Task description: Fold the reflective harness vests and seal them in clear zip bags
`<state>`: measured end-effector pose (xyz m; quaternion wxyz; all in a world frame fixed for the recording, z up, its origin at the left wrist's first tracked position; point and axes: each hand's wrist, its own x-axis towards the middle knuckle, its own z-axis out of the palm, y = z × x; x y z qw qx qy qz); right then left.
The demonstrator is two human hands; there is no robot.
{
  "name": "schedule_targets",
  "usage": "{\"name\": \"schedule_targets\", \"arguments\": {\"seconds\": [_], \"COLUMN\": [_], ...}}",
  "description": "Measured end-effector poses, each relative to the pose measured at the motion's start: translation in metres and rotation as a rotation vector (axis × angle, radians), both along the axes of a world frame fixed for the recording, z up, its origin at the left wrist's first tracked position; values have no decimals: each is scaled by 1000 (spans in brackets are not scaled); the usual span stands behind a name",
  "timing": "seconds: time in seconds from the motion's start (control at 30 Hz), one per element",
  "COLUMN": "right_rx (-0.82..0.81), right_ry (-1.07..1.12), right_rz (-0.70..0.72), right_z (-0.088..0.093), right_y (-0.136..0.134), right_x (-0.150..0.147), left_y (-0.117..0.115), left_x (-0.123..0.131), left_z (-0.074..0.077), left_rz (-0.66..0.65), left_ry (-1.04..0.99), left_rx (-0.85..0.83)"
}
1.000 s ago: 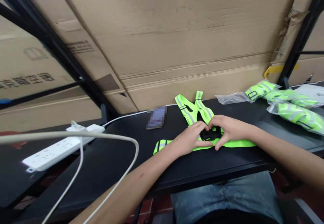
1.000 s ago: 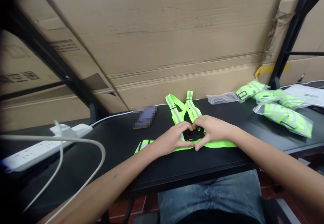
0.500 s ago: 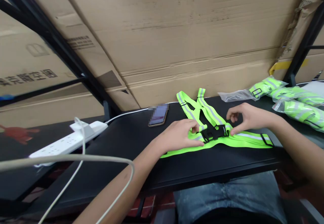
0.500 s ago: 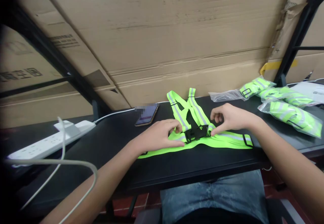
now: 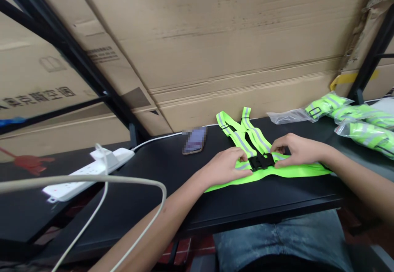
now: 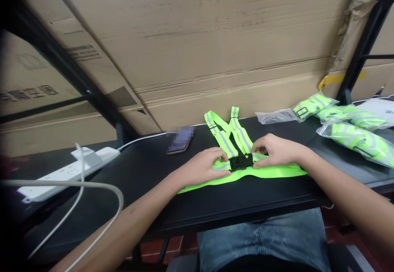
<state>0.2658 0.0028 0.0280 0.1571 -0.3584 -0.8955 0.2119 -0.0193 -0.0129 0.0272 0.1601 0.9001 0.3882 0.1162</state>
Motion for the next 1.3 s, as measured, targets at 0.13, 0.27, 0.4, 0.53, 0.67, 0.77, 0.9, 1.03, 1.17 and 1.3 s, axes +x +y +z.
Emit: {"name": "schedule_targets", "arguments": {"seconds": [0.13, 0.27, 0.4, 0.53, 0.67, 0.77, 0.9, 1.03, 1.17, 1.3], "right_rx": [-13, 41, 93, 116, 117, 114, 57, -27, -76, -147], "right_ry": [-35, -50, -69, -85, -97, -96, -92, -53, 22, 135], "right_rz": [-31, -54, -54, -45, -43, -12, -10, -25, -19, -146], "right_z": [-3, -4, -4, -5, -4, -2, 0, 2, 3, -6], "right_y": [0, -2, -4, -4, -6, -7, -6, -3, 0, 9], "right_x": [-1, -5, -8, -10, -12, -13, -12, -5, 2, -3], "left_y": [0, 0, 0, 0, 0, 0, -1, 1, 2, 0], "left_x": [1, 1, 2, 5, 5, 2, -1, -3, -5, -6], "left_z": [0, -3, -7, -8, -6, -3, 2, 4, 5, 8], "left_rz": [6, 29, 7, -11, -2, 6, 7, -8, -22, -24], "left_ry": [-4, -20, -44, -55, -47, -7, 45, 43, 6, -20], "left_rx": [-6, -1, 17, 13, -15, -26, -22, -25, -7, -23]}}
